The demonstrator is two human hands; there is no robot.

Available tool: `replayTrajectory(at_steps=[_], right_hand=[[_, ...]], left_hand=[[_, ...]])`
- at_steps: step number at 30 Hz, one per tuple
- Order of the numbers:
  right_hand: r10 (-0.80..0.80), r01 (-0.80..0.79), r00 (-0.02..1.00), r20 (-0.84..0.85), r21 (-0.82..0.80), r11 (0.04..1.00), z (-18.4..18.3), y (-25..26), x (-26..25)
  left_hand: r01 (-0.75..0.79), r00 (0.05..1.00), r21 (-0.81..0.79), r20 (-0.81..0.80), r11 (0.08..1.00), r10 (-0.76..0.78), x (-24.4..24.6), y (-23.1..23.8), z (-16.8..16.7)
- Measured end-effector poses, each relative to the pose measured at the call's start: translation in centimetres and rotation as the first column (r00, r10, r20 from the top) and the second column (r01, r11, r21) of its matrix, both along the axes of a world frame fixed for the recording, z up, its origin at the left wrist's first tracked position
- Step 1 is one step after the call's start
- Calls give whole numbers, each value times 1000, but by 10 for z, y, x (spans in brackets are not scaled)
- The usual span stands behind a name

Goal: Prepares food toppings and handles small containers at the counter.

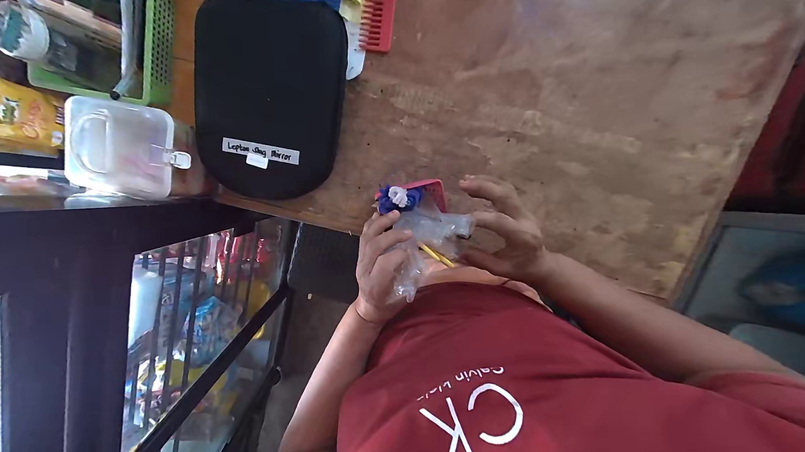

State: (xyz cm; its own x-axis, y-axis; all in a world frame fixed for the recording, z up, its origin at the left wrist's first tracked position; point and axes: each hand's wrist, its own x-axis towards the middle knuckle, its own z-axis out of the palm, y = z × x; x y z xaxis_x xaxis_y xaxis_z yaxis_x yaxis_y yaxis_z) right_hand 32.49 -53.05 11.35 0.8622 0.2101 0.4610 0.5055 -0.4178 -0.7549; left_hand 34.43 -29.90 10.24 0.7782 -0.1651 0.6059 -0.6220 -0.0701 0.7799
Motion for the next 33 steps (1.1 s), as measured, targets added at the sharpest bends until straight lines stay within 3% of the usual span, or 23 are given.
replayTrajectory(at_steps=[3, 5, 8, 10, 17, 24, 33], right_hand=[[-7, 8, 1000, -23, 28, 1000, 2, 5, 4], [-4, 5, 999, -37, 47, 999, 5, 12, 7], [23, -20, 998, -60, 46, 999, 10, 23, 14], [17, -12, 997, -76, 66, 998, 11, 26, 17], [10, 12, 990, -138, 154, 988, 14, 30, 17], [-17, 55, 982, -190, 196, 979, 16, 30, 28], [-31, 78, 977, -210, 217, 973, 21, 39, 55]], left_hand=[[64, 995, -25, -78, 998, -66, 4, 4, 2], [93, 988, 68, -130, 993, -84, 8, 6, 7], [22, 997, 277, -76, 961, -1, 16, 2, 21], [17, 997, 285, -82, 958, 7, 20, -1, 30], [20, 983, 53, -186, 998, -10, 24, -1, 32], [78, 958, 14, -279, 997, -71, 38, 6, 44], [14, 939, -196, -334, 981, -80, 62, 5, 38]])
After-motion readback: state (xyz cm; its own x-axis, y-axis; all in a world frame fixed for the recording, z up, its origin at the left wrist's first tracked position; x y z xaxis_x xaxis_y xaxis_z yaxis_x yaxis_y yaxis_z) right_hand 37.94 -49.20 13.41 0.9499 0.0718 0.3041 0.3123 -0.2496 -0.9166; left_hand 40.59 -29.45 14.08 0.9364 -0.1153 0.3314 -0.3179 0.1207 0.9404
